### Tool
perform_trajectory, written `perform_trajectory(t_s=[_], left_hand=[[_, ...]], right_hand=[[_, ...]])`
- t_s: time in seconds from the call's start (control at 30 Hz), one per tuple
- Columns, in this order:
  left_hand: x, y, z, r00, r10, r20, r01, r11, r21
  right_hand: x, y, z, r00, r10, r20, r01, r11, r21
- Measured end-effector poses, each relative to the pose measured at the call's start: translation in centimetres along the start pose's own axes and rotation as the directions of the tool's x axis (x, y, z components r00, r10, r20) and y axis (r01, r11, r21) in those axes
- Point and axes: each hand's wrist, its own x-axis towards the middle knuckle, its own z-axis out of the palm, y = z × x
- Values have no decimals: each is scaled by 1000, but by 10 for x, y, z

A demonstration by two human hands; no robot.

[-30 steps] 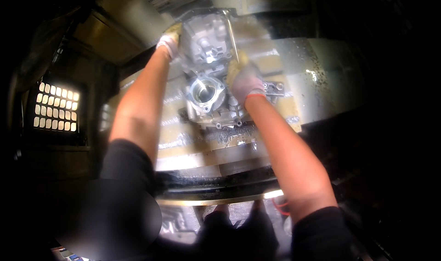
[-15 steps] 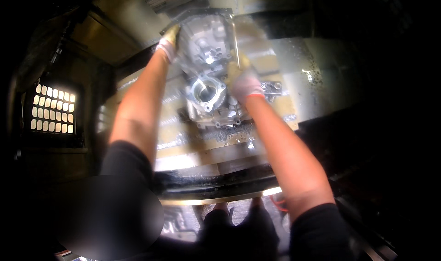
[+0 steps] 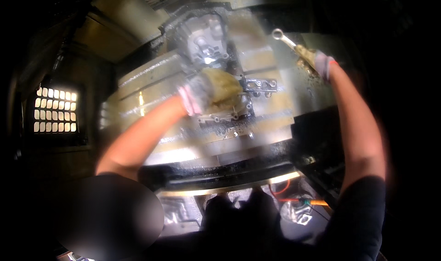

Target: The person assembles metal housing components on a CNC machine bed. They use a wrench to tighten fastening bolts and use a compressed air nozzle to clean the parts of metal shavings.

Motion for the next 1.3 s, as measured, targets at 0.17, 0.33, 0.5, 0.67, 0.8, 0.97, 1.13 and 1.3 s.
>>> perform_trajectory(t_s=[0.17,0.33,0.5,0.67,0.8,0.97,1.13,1.3], left_hand=[[-21,-17,67,985,-113,128,145,949,-278],[-7,-19,49,1000,-26,-3,25,978,-208],[-11,-16,42,998,-66,5,66,985,-158],[-3,-18,36,981,-63,185,74,996,-52],[-8,-15,31,948,-137,288,168,982,-85],[-31,-37,74,969,-82,232,210,767,-607],[-20,-23,45,998,-34,46,43,977,-211],[-15,-19,48,994,-91,61,98,988,-117]], right_hand=[[90,-3,10,986,-90,-140,31,927,-373],[179,-66,19,956,-270,113,284,763,-580],[248,-146,57,895,-218,390,443,549,-709],[232,-196,83,796,-269,542,605,334,-723],[181,-246,100,779,-124,615,628,143,-765],[202,-217,98,809,-151,568,586,272,-763],[181,-88,95,868,-305,392,484,694,-533],[151,-15,146,904,-356,239,420,844,-332]])
